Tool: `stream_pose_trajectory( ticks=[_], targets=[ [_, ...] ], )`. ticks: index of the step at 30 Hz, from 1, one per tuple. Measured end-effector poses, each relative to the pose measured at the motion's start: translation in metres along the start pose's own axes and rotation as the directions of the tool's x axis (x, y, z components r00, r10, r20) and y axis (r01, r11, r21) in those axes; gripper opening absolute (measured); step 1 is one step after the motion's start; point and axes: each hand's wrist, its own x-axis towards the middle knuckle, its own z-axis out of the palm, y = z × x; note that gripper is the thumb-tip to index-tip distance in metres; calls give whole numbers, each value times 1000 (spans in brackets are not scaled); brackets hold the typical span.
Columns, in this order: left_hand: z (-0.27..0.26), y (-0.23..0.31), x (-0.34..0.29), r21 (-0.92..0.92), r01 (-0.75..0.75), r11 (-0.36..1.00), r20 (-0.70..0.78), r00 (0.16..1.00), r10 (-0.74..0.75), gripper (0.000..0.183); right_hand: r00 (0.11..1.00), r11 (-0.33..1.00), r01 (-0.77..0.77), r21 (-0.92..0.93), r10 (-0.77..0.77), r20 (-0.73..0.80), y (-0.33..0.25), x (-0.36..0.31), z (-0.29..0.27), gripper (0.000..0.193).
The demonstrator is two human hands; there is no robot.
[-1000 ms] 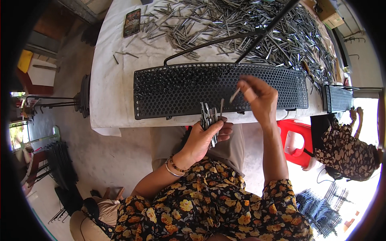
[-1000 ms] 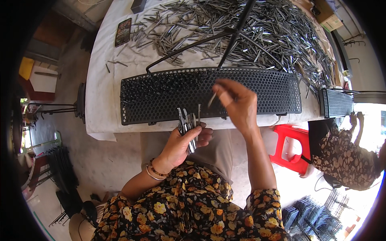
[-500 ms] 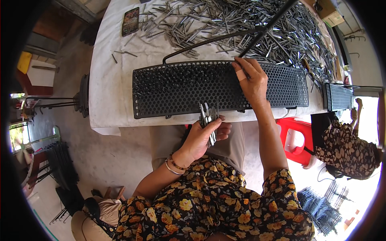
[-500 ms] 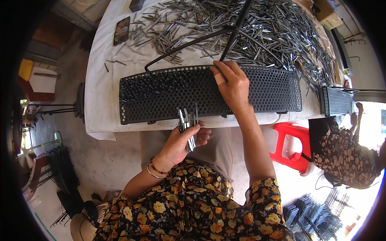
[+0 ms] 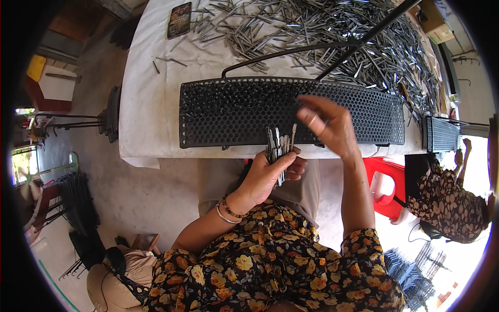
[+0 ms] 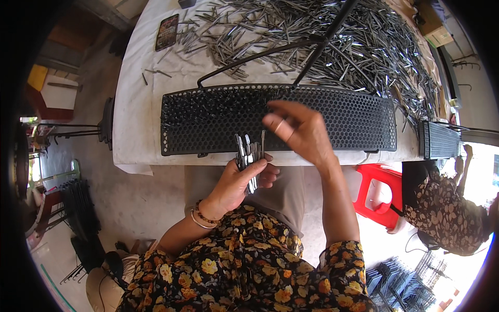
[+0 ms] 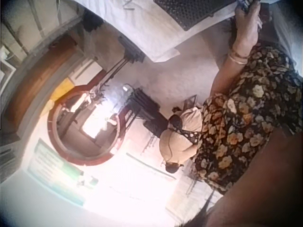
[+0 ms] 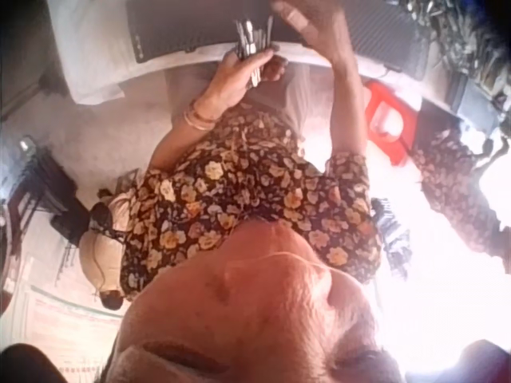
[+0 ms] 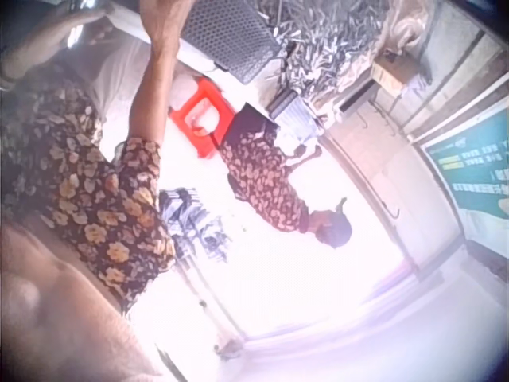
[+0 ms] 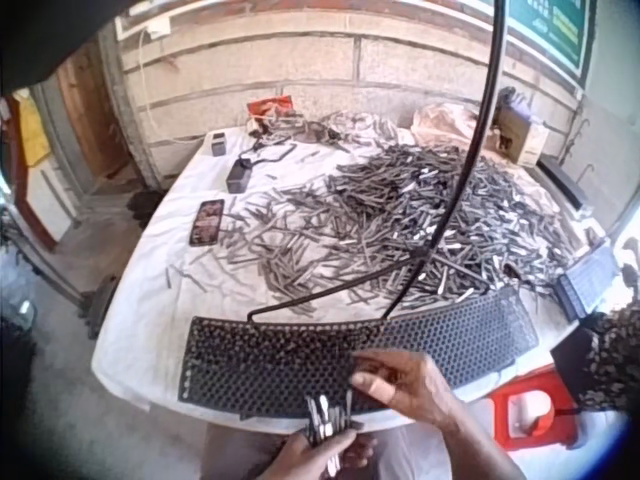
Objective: Inserting small metal pins into a perforated grid/tray as part of a fabrication process.
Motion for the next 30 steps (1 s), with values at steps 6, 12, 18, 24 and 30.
stream_pose_trajectory(
  ticks=[6, 12, 18, 24, 30],
  targets=[
    [2, -1, 1, 31, 18, 999, 4, 1000, -18, 27, 993, 990, -97, 106, 89, 74, -2, -17, 0, 23],
    [0, -5, 5, 12, 75, 997, -13, 997, -75, 27, 908, 997, 66, 47, -40, -416, 23, 18, -7, 18],
    [-7, -8, 4, -17, 49, 999, -30, 998, -50, 25, 880, 974, 163, -158, -216, -424, 37, 29, 4, 16],
    [2, 3, -1, -121, 175, 977, -67, 981, -184, 25, 802, 808, 323, -493, -510, -310, 31, 26, 7, 14],
    [1, 10, -4, 34, 93, 995, 6, 996, -94, 26, 998, 999, 42, 22, -43, 41, 0, -6, 1, 23]
  ],
)
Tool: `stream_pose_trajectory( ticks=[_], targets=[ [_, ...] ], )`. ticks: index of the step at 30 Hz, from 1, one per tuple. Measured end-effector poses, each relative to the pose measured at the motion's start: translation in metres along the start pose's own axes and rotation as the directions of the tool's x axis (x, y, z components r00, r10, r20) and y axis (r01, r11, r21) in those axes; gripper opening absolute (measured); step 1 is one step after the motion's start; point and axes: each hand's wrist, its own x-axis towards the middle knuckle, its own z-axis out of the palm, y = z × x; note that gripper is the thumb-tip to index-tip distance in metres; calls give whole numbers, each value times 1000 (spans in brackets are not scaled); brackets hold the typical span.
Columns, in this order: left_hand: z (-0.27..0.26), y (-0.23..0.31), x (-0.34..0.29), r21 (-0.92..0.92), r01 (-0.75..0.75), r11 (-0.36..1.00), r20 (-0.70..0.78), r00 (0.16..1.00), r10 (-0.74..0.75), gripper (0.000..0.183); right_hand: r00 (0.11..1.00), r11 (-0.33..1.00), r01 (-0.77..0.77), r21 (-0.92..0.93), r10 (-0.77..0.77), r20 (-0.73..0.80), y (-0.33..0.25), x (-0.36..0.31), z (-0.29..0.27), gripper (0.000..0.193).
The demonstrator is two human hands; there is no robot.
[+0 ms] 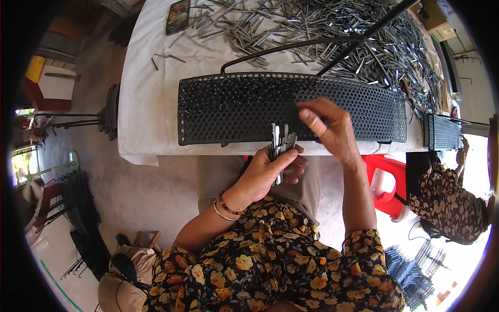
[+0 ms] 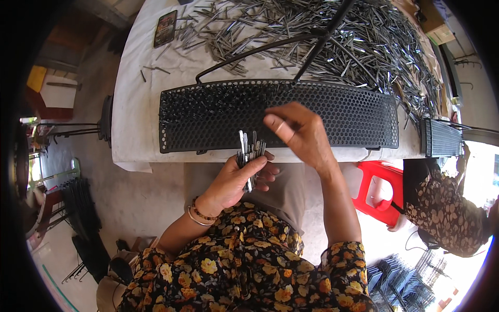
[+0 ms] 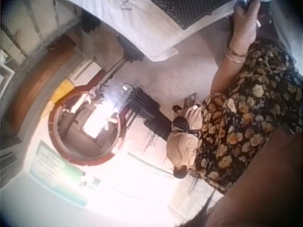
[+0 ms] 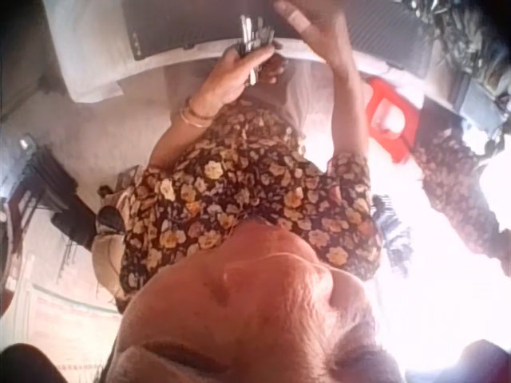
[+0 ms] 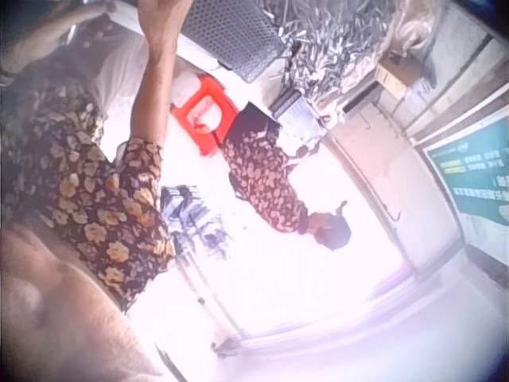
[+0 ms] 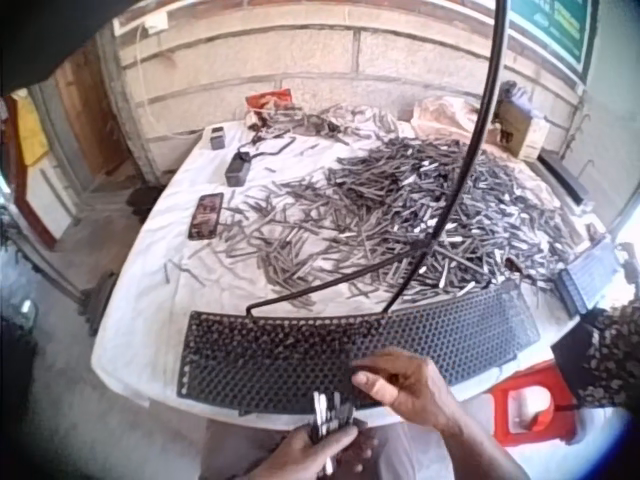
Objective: Inserting small metal pins into a perforated grid/tray as part of a fabrication process.
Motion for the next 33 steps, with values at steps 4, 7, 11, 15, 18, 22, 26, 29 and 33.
stream_pose_trajectory(
  ticks=[4, 7, 11, 15, 18, 22, 26, 29, 33],
  targets=[
    [-2, -2, 2, 174, -74, 982, 72, 995, 62, 24, 979, 978, -99, 185, 62, 195, 2, -8, 9, 21],
    [-4, -5, 1, 194, -52, 980, 72, 997, 39, 23, 971, 975, -153, 159, 119, 210, 0, -9, 9, 18],
    [-7, -4, 0, 229, -77, 970, 90, 994, 57, 24, 968, 978, -163, 130, 133, 214, -5, -12, 7, 16],
    [-10, -8, 1, 210, -72, 975, 83, 995, 56, 26, 990, 982, -125, 145, 132, -40, -5, -7, 1, 13],
    [-5, -5, 3, 167, -49, 985, 88, 996, 35, 27, 925, 1000, -18, 13, 21, -379, -1, 9, -5, 12],
    [-6, -11, 10, 38, 25, 999, 12, 1000, -26, 27, 851, 957, 178, -228, -266, -452, 18, 28, 3, 10],
    [-9, -13, 9, 3, 33, 999, -15, 999, -33, 23, 836, 893, 280, -353, -407, -367, 30, 30, 12, 10],
    [-10, -9, 7, 99, 13, 995, -2, 1000, -13, 22, 850, 822, 240, -516, -435, -298, 24, 28, 15, 12],
    [-9, -8, 6, 203, -77, 976, 27, 997, 73, 20, 952, 960, 206, -191, -242, -187, 0, 19, 12, 14]
  ],
)
